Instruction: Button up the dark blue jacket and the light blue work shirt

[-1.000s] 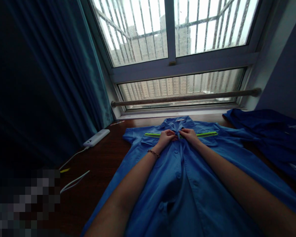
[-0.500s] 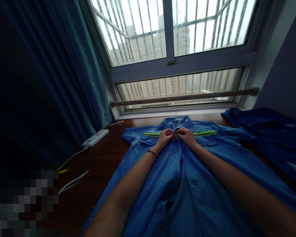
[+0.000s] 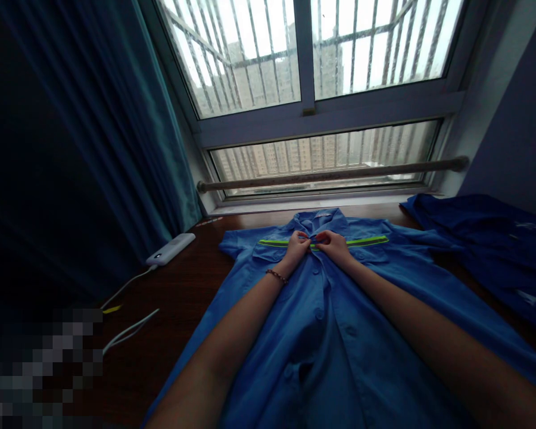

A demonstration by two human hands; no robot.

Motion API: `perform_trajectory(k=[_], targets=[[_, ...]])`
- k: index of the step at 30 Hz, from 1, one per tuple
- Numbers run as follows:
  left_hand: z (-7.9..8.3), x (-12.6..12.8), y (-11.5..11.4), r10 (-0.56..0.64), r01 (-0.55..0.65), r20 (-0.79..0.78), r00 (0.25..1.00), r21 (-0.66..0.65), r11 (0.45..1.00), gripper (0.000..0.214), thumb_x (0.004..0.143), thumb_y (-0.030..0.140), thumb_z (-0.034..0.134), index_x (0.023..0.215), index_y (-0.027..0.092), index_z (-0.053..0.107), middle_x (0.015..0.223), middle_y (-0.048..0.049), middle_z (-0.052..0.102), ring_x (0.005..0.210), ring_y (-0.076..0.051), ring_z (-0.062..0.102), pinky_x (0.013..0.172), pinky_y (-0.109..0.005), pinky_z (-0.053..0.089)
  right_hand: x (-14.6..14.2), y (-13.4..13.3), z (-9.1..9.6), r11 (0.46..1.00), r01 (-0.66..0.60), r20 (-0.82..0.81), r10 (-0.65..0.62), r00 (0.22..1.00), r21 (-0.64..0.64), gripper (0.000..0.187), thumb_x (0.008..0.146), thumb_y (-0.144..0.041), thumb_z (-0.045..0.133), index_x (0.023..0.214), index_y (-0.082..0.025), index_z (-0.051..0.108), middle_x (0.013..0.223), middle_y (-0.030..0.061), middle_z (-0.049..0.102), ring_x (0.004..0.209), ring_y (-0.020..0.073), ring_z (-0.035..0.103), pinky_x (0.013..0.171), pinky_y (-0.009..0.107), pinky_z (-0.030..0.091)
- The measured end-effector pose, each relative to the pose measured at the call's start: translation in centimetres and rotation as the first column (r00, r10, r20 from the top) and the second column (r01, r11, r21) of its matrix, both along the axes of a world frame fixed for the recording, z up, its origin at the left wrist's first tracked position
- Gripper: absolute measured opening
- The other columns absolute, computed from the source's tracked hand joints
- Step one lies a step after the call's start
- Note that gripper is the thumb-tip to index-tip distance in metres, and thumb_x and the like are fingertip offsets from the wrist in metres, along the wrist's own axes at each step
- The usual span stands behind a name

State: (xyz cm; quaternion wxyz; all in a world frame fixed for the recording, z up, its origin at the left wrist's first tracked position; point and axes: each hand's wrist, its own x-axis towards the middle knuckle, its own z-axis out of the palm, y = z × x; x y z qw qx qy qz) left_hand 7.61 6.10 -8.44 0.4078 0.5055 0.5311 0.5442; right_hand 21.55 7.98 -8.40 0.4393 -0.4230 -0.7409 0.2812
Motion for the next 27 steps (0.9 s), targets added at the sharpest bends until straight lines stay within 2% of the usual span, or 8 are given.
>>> perform_trajectory(k=[3, 8, 16, 23, 27], targets=[[-0.04, 0.10, 0.00, 0.018, -0.018, 0.026, 0.999, 0.000, 1.000, 0.022, 0.071, 0.008, 0.054, 0.082, 0.017, 0.038, 0.049, 0.0088, 0.048, 0.039, -0.006, 0.047, 0.042, -0.017, 0.038, 0.01, 0.21, -0.17, 0.997, -0.003, -0.105, -0.005, 0.994, -0.077, 0.022, 0.064, -0.021, 0.063, 0.085, -0.014, 0.059, 0.074, 0.0032, 0.065, 0.068, 0.0138, 0.061, 0.066, 0.025, 0.047], [0.05, 0.04, -0.24, -0.026, 0.025, 0.064, 0.998, 0.013, 1.000, 0.023, 0.071, 0.011, 0.055, 0.085, 0.017, 0.038, 0.051, 0.0077, 0.049, 0.041, -0.007, 0.050, 0.044, -0.017, 0.038, 0.10, 0.23, -0.08, 0.999, 0.024, -0.090, -0.026, 0.996, -0.028, 0.015, 0.068, -0.026, 0.060, 0.078, -0.015, 0.060, 0.074, 0.0033, 0.065, 0.068, 0.0149, 0.061, 0.066, 0.027, 0.047], [0.00, -0.03, -0.34, -0.064, 0.059, 0.110, 0.992, 0.045, 0.997, 0.037, 0.061, 0.008, 0.061, 0.085, 0.018, 0.035, 0.048, 0.0117, 0.042, 0.039, -0.005, 0.046, 0.044, -0.016, 0.037, 0.32, 0.57, -0.28, 0.998, 0.000, -0.127, -0.009, 0.992, -0.065, 0.015, 0.070, -0.028, 0.057, 0.078, -0.016, 0.062, 0.074, 0.0029, 0.066, 0.070, 0.0152, 0.061, 0.067, 0.027, 0.047], [-0.04, -0.08, -0.57, -0.156, 0.147, 0.082, 0.984, 0.101, 0.984, 0.037, 0.062, 0.009, 0.058, 0.087, 0.020, 0.034, 0.051, 0.0105, 0.045, 0.039, -0.005, 0.044, 0.041, -0.015, 0.032, 0.31, 0.60, -0.37, 0.996, 0.070, -0.041, -0.073, 0.997, -0.062, 0.029, 0.068, -0.042, 0.058, 0.076, -0.015, 0.063, 0.066, 0.0030, 0.064, 0.062, 0.0148, 0.059, 0.058, 0.024, 0.044], [-0.18, -0.06, -0.53, -0.156, 0.153, 0.029, 0.987, 0.105, 0.983, 0.034, 0.062, 0.009, 0.057, 0.086, 0.020, 0.036, 0.054, 0.0100, 0.046, 0.040, -0.004, 0.043, 0.043, -0.014, 0.031, 0.29, 0.64, -0.38, 0.988, 0.134, 0.014, -0.133, 0.991, -0.079, 0.031, 0.067, -0.045, 0.059, 0.072, -0.015, 0.063, 0.062, 0.0024, 0.063, 0.058, 0.0141, 0.057, 0.054, 0.023, 0.041]])
